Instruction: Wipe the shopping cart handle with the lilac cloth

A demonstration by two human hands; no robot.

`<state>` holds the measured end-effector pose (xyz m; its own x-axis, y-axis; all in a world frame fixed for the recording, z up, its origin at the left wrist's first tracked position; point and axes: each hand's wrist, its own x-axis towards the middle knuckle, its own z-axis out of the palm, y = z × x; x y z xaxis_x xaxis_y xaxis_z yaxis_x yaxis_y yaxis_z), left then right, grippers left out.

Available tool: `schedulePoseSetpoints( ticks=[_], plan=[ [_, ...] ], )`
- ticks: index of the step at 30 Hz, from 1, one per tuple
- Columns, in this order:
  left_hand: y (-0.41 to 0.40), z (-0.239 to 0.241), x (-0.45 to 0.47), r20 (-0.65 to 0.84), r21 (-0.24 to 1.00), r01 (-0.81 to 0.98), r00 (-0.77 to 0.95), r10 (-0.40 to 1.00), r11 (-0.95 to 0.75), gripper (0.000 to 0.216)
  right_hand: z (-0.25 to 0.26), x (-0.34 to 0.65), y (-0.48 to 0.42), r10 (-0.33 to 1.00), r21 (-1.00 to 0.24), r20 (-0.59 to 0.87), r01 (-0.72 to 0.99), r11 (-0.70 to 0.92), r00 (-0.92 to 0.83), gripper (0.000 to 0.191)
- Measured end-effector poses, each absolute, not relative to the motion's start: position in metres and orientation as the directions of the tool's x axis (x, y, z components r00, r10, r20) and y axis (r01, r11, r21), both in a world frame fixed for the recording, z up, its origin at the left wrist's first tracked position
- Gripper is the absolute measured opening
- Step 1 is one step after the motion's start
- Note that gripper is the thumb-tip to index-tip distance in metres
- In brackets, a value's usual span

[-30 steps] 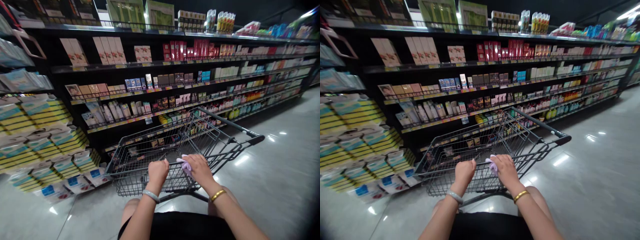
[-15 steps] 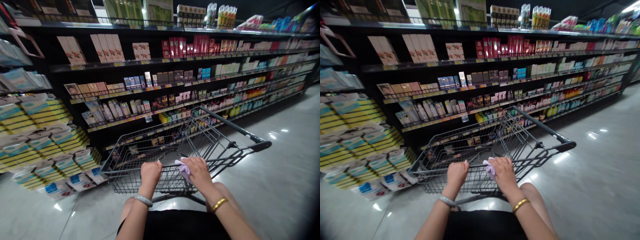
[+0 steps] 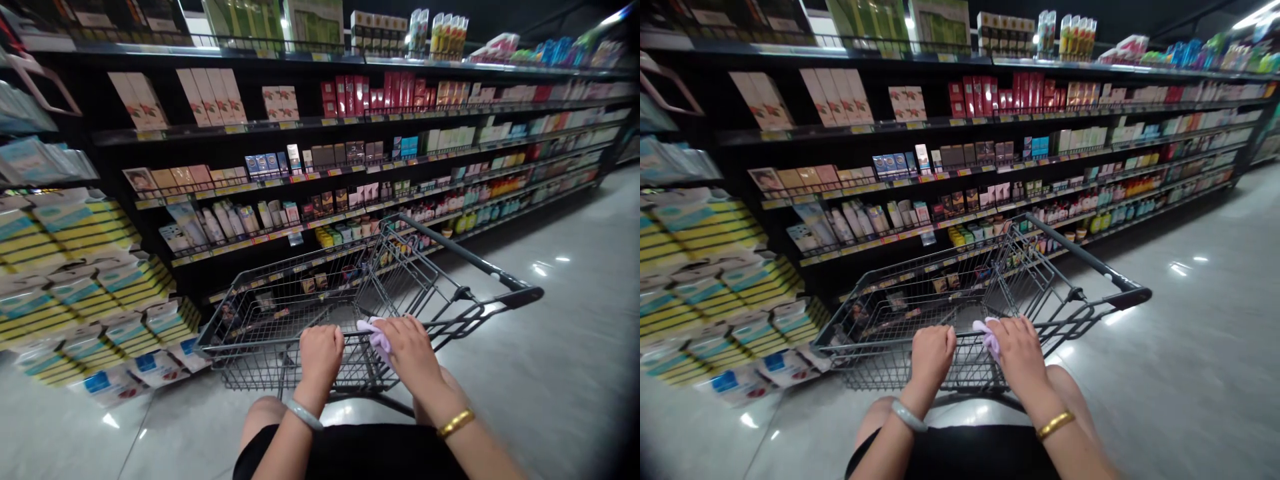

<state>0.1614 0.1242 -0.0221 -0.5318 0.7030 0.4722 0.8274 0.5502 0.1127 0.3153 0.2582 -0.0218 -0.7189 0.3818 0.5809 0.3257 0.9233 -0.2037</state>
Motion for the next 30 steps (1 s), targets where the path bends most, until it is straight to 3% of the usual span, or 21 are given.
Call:
schedulePoseSetpoints(
  ticks=[13, 19, 27, 30],
  plan=[
    [0.112, -0.015, 0.168, 0.493, 0.124, 0.794, -0.570, 0.658, 0.595, 0.038, -0.033, 0.328, 0.252, 0.391, -0.229, 0.636, 0.322, 0.919, -0.665, 0.040],
    [0.135, -0.011, 0.195, 0.474, 0.155, 0.886, -0.455, 0.754, 0.437, 0.034, -0.027, 0.315, 0.232, 0.304, -0.218, 0.616, 0.214, 0.952, -0.727, 0.041],
    [0.131, -0.019, 0.195, 0.500, 0.143, 0.875, -0.467, 0.729, 0.462, 0.033, -0.031, 0.336, 0.240, 0.357, -0.219, 0.654, 0.285, 0.933, -0.667, 0.038],
    [0.127, -0.020, 0.195, 0.512, 0.147, 0.876, -0.465, 0.723, 0.459, 0.033, -0.028, 0.337, 0.241, 0.307, -0.232, 0.641, 0.203, 0.951, -0.704, 0.037]
  ],
)
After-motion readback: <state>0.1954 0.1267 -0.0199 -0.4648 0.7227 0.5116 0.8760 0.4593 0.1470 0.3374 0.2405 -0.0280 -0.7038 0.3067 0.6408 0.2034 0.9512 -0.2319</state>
